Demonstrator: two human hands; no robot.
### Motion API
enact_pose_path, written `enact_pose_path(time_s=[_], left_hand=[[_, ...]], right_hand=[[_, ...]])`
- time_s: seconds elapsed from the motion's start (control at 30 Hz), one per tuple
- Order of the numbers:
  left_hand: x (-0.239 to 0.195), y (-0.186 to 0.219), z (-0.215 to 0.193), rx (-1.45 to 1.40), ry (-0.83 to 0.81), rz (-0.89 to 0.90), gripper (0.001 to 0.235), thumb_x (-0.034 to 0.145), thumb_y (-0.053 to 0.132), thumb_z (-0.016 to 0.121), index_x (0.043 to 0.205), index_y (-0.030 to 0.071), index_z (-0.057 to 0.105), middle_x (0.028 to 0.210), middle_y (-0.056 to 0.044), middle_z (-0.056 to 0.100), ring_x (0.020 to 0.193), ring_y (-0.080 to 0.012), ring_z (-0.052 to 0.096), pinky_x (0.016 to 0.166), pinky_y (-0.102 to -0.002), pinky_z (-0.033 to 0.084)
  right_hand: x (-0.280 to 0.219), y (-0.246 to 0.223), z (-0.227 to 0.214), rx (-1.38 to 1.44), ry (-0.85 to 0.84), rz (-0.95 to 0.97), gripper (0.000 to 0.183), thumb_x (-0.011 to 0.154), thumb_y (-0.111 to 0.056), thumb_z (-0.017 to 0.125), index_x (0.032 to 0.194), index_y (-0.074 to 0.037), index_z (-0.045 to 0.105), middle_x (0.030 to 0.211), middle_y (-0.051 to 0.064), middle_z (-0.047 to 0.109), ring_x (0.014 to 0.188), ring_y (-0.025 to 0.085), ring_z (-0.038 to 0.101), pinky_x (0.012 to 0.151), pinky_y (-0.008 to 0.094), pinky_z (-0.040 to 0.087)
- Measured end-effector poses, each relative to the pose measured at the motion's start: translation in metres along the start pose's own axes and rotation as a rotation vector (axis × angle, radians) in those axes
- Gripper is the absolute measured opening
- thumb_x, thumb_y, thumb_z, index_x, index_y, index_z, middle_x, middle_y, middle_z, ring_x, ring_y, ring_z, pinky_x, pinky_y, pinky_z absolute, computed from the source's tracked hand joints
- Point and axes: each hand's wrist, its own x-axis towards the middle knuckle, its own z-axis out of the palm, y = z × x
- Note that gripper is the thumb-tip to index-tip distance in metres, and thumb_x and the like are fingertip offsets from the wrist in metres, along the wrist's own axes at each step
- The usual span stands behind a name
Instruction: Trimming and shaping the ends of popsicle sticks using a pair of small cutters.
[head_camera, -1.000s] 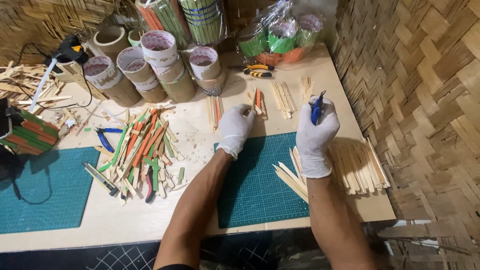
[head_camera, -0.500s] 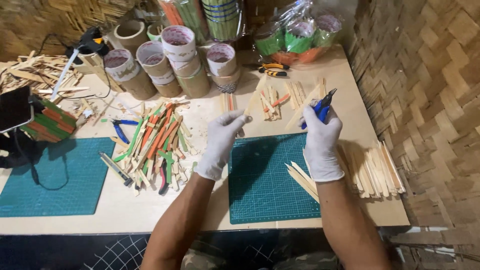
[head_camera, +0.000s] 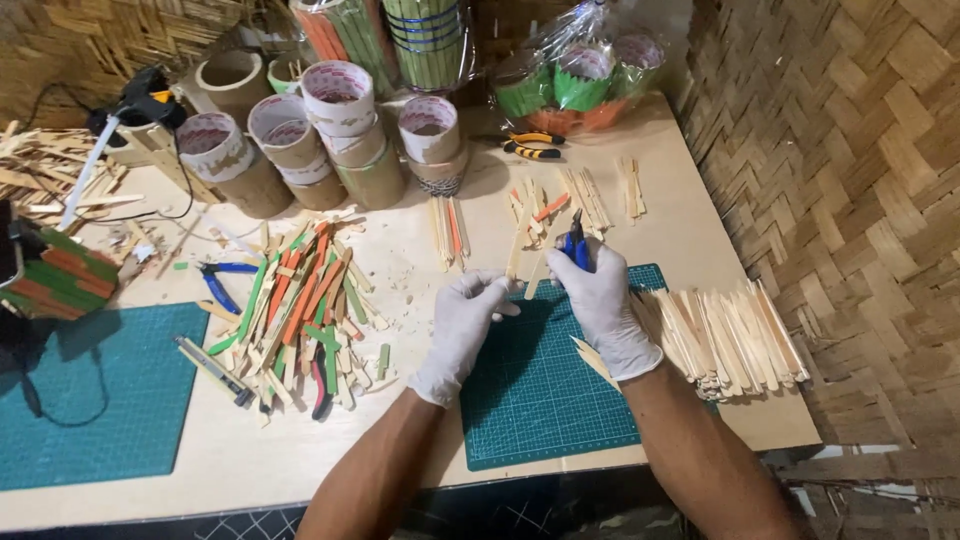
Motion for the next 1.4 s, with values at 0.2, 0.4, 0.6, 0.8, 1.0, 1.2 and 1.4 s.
enact_pose_path(time_s=[0.2, 0.4, 0.6, 0.8, 1.0, 1.2, 1.4], left_hand=[[-0.006, 0.000, 0.002, 0.021, -0.001, -0.004, 0.024, 0.085, 0.016, 0.074, 0.099, -0.003, 0.076, 0.088, -0.018, 0.078, 0.066, -0.0202, 0.075, 0.059, -0.022, 0.052], [-0.005, -0.006, 0.004, 0.027, -0.044, -0.033, 0.022, 0.083, 0.014, 0.075, 0.098, -0.001, 0.077, 0.087, -0.017, 0.078, 0.065, -0.0200, 0.075, 0.057, -0.022, 0.052], [-0.012, 0.001, 0.009, 0.101, -0.071, -0.029, 0.018, 0.083, 0.011, 0.075, 0.098, 0.002, 0.079, 0.087, -0.017, 0.078, 0.066, -0.0182, 0.075, 0.057, -0.021, 0.052], [-0.007, -0.005, 0.008, 0.045, -0.007, -0.034, 0.020, 0.083, 0.014, 0.074, 0.098, 0.002, 0.078, 0.088, -0.017, 0.078, 0.067, -0.0190, 0.075, 0.062, -0.024, 0.054], [-0.007, -0.010, 0.007, 0.013, -0.009, -0.059, 0.024, 0.084, 0.017, 0.073, 0.101, 0.001, 0.077, 0.092, -0.016, 0.078, 0.070, -0.0179, 0.075, 0.064, -0.024, 0.054], [-0.008, -0.010, 0.007, 0.069, -0.065, -0.055, 0.021, 0.083, 0.014, 0.074, 0.100, 0.002, 0.078, 0.091, -0.018, 0.077, 0.070, -0.0193, 0.076, 0.063, -0.023, 0.053], [-0.010, -0.007, 0.011, 0.217, -0.106, -0.042, 0.031, 0.081, 0.026, 0.080, 0.108, 0.012, 0.081, 0.095, -0.015, 0.079, 0.079, -0.0207, 0.078, 0.071, -0.028, 0.058]], right_hand=[[-0.003, -0.008, 0.000, 0.069, -0.012, 0.034, 0.013, 0.083, -0.008, 0.078, 0.088, -0.004, 0.067, 0.062, 0.012, 0.065, 0.056, 0.016, 0.066, 0.058, 0.027, 0.056], [0.001, -0.007, -0.004, 0.035, -0.009, 0.014, 0.013, 0.084, -0.007, 0.079, 0.088, -0.005, 0.067, 0.062, 0.012, 0.066, 0.057, 0.016, 0.067, 0.060, 0.027, 0.054], [-0.001, -0.009, 0.003, 0.193, 0.037, 0.121, 0.012, 0.079, 0.003, 0.073, 0.088, -0.001, 0.065, 0.066, 0.013, 0.063, 0.055, 0.021, 0.065, 0.055, 0.035, 0.059], [-0.004, -0.020, 0.007, 0.203, 0.071, 0.146, 0.017, 0.080, -0.001, 0.076, 0.093, -0.003, 0.064, 0.072, 0.009, 0.062, 0.060, 0.018, 0.066, 0.054, 0.033, 0.059], [-0.006, -0.018, 0.007, 0.289, 0.050, 0.138, 0.016, 0.081, 0.004, 0.076, 0.089, -0.002, 0.063, 0.071, 0.012, 0.062, 0.056, 0.021, 0.067, 0.051, 0.037, 0.060], [-0.006, -0.009, 0.005, 0.233, 0.008, 0.123, 0.015, 0.082, 0.003, 0.075, 0.087, -0.002, 0.062, 0.070, 0.011, 0.062, 0.056, 0.021, 0.068, 0.052, 0.037, 0.060], [0.010, 0.016, -0.003, -0.123, 0.018, 0.077, 0.013, 0.081, -0.016, 0.080, 0.088, -0.008, 0.072, 0.068, 0.007, 0.069, 0.059, 0.015, 0.070, 0.055, 0.029, 0.056]])
